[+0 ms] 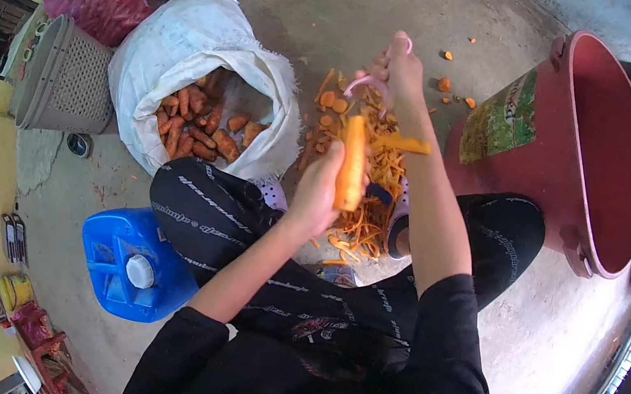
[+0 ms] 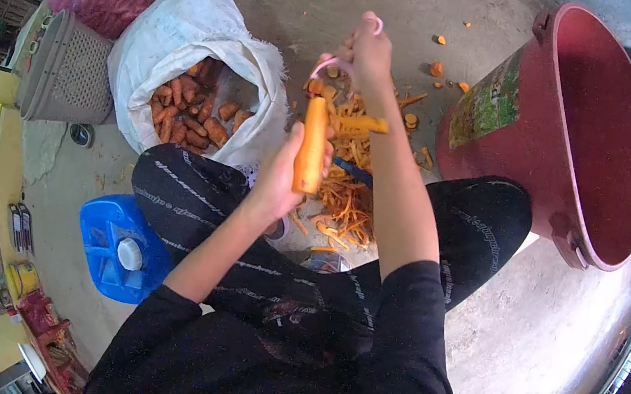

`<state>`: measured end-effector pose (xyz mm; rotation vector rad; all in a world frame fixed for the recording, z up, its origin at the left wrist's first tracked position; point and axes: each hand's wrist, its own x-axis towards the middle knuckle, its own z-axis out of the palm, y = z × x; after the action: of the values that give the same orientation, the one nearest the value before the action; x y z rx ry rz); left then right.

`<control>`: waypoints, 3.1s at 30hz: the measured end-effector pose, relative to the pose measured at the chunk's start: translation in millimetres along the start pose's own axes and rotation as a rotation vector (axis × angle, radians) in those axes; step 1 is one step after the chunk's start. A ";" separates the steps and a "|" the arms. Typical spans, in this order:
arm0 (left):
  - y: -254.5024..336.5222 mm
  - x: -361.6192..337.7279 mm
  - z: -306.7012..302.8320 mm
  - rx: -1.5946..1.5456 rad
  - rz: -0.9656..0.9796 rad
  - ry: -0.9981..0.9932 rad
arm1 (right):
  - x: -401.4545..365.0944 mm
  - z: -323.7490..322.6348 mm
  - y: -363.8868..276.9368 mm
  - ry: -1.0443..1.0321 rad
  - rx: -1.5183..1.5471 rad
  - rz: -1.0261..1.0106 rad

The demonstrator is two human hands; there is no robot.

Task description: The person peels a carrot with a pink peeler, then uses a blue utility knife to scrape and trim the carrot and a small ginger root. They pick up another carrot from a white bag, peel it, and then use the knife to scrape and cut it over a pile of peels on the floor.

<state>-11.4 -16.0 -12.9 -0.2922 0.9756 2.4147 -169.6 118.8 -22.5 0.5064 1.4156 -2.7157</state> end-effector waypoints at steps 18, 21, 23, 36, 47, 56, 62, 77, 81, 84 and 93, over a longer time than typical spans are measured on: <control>14.3 6.2 7.1 -0.346 -0.073 0.061 | -147.5 25.7 -24.3 -0.117 -0.010 0.009; 16.2 4.6 11.2 -0.262 -0.080 0.137 | -145.2 23.9 -17.6 -0.116 0.034 0.042; 17.2 3.1 11.0 -0.300 -0.075 0.105 | -143.2 21.3 -16.0 -0.121 0.029 0.048; 4.5 4.9 16.2 -0.247 0.033 0.234 | -109.4 10.1 -7.5 -0.026 0.045 0.086; -11.2 4.8 -8.1 -0.025 0.013 0.032 | -11.3 -33.6 10.0 0.071 -0.215 -0.109; -2.2 20.0 -15.5 0.461 0.145 0.237 | -39.3 -39.0 -10.1 0.041 -0.390 -0.246; 3.5 17.9 -3.1 0.361 0.161 0.273 | -106.3 -22.7 -9.2 -0.260 -1.216 -0.285; 4.6 25.9 -22.3 -0.167 -0.002 0.153 | -132.2 4.6 -32.4 -0.064 -0.001 -0.036; 13.6 20.4 -8.2 -0.160 -0.004 0.126 | -146.0 25.2 -31.2 -0.024 0.114 -0.021; 12.9 17.2 -13.4 -0.158 0.003 0.018 | -142.5 25.3 -16.9 -0.030 0.102 -0.013; 8.2 18.1 -8.6 -0.228 0.066 0.026 | -134.2 23.8 -3.2 0.049 0.190 -0.014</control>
<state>-31.1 -20.1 -21.1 -0.3775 0.7311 2.5922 -49.6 86.0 33.3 0.5784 1.1809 -2.8846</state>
